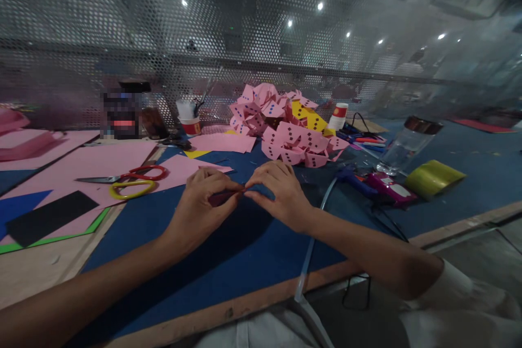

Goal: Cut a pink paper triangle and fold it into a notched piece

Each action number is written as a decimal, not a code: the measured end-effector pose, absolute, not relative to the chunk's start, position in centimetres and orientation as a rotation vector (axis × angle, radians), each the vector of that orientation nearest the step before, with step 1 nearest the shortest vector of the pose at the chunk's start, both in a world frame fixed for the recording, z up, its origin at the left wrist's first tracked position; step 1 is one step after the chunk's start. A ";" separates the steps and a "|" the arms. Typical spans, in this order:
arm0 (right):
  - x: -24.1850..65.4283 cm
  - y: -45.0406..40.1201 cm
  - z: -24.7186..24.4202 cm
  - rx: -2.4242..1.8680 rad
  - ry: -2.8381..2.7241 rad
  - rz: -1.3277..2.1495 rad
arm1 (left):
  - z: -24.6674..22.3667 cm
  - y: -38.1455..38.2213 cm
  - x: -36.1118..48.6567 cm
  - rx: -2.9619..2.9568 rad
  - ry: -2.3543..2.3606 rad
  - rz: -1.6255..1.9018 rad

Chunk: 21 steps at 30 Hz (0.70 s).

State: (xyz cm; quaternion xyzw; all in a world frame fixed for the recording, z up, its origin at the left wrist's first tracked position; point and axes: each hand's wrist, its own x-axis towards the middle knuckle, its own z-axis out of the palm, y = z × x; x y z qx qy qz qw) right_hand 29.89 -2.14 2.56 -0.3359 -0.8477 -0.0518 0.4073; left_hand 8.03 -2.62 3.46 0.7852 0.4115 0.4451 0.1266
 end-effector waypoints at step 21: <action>29.8 -2.0 2.3 -0.789 -2.181 -0.113 | 3.3 -2.7 7.5 2.733 1.151 1.252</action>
